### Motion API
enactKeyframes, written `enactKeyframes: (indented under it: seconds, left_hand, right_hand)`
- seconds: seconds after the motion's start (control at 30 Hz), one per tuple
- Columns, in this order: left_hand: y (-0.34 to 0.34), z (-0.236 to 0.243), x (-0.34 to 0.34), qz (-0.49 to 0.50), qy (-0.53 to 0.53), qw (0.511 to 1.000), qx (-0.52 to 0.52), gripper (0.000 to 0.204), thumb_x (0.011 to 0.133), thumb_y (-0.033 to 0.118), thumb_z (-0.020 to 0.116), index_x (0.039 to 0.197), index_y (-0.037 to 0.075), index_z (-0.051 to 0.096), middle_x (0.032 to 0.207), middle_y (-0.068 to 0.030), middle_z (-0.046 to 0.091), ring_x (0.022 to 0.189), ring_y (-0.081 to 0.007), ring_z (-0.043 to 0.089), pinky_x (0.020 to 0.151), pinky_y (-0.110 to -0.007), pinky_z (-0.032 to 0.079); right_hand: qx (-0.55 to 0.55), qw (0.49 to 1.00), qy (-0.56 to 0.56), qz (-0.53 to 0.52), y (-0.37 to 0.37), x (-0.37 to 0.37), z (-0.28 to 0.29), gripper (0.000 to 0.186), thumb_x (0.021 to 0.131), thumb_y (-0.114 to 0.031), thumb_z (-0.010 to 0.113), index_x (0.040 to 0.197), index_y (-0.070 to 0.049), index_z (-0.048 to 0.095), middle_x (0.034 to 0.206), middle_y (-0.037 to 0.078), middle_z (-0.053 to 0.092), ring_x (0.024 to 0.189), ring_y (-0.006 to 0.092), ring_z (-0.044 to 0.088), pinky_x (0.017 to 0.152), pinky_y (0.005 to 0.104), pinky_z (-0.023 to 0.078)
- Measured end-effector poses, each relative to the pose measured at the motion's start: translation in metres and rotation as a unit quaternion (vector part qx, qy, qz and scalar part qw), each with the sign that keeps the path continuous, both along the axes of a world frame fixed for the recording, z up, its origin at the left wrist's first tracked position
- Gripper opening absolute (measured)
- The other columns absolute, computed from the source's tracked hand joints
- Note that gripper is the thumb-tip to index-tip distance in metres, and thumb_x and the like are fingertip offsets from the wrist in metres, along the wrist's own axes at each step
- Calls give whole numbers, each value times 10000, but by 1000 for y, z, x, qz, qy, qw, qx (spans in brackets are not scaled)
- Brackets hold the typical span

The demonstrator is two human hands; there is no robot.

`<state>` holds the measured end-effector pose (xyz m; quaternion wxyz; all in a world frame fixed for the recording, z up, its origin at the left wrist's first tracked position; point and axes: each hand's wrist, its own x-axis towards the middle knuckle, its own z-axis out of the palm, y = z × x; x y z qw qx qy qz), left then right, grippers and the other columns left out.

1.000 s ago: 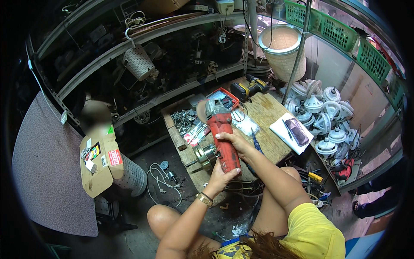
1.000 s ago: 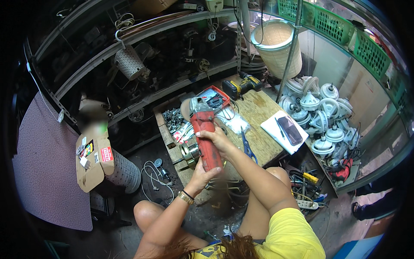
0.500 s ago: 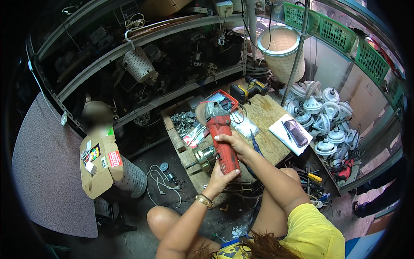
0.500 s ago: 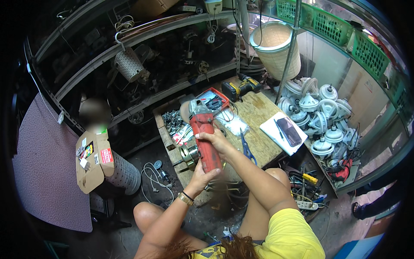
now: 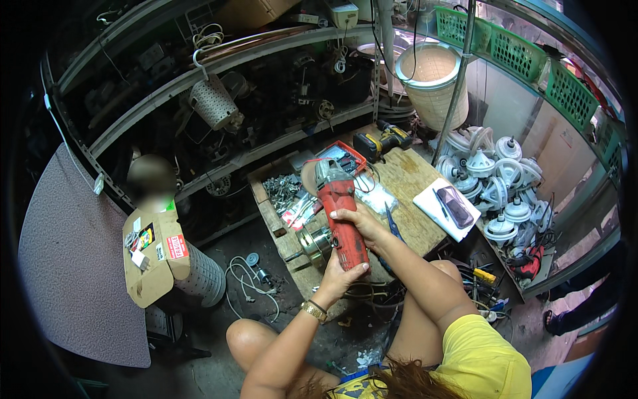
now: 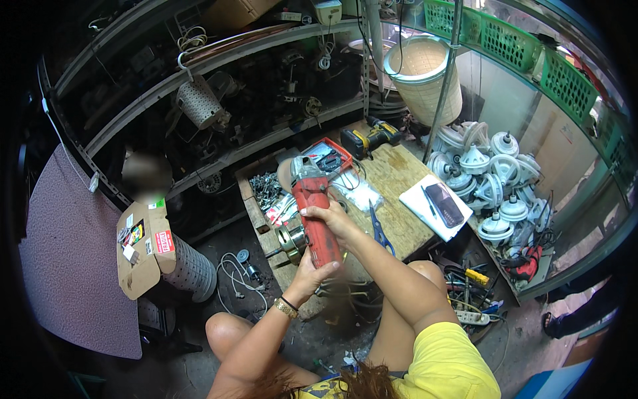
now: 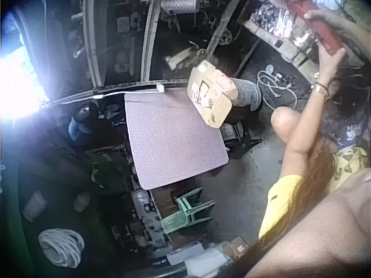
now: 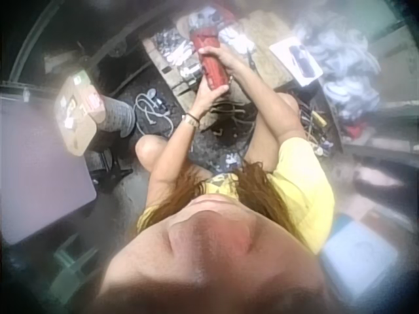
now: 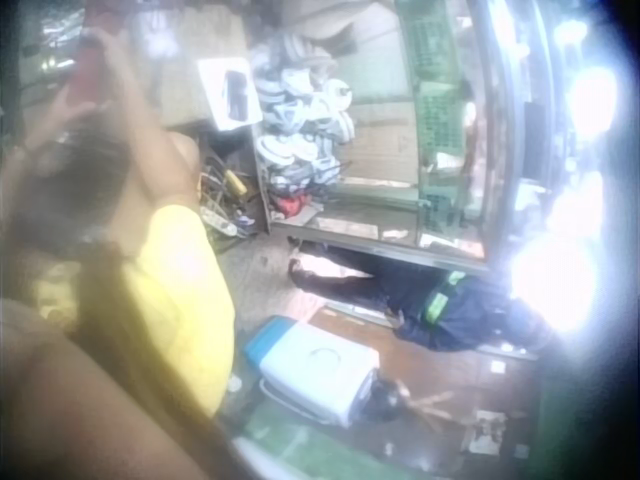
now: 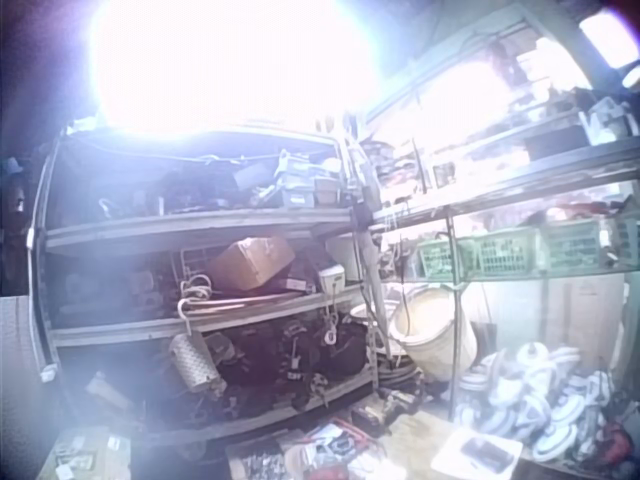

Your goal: The person uses an angle grinder to grind and shape a metal appliance component on a workbench, then handles the part by hand and with pliers.

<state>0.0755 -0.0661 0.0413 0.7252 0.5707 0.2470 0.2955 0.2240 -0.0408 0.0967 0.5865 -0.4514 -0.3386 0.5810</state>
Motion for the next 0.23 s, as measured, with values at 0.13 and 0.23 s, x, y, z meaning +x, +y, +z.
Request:
enactKeyframes:
  seconds: [0.13, 0.23]
  left_hand:
    - [2, -3, 2, 10, -1, 999, 33, 688, 790, 181, 741, 1320, 23, 331, 1152, -84, 536, 1028, -168, 565, 913, -320, 472]
    - [4, -4, 3, 6, -15, 998, 67, 806, 797, 196, 737, 1411, 19, 245, 1267, -113, 480, 1147, -185, 507, 992, -341, 416]
  right_hand:
    - [7, 1000, -5, 4, 4, 3, -4, 558, 717, -259, 754, 1167, -51, 498, 963, 53, 562, 838, 147, 565, 736, 314, 498]
    - [21, 1000, -14, -11, 10, 2, -13, 662, 721, -239, 751, 1278, -89, 426, 1040, 71, 557, 904, 177, 574, 797, 327, 495]
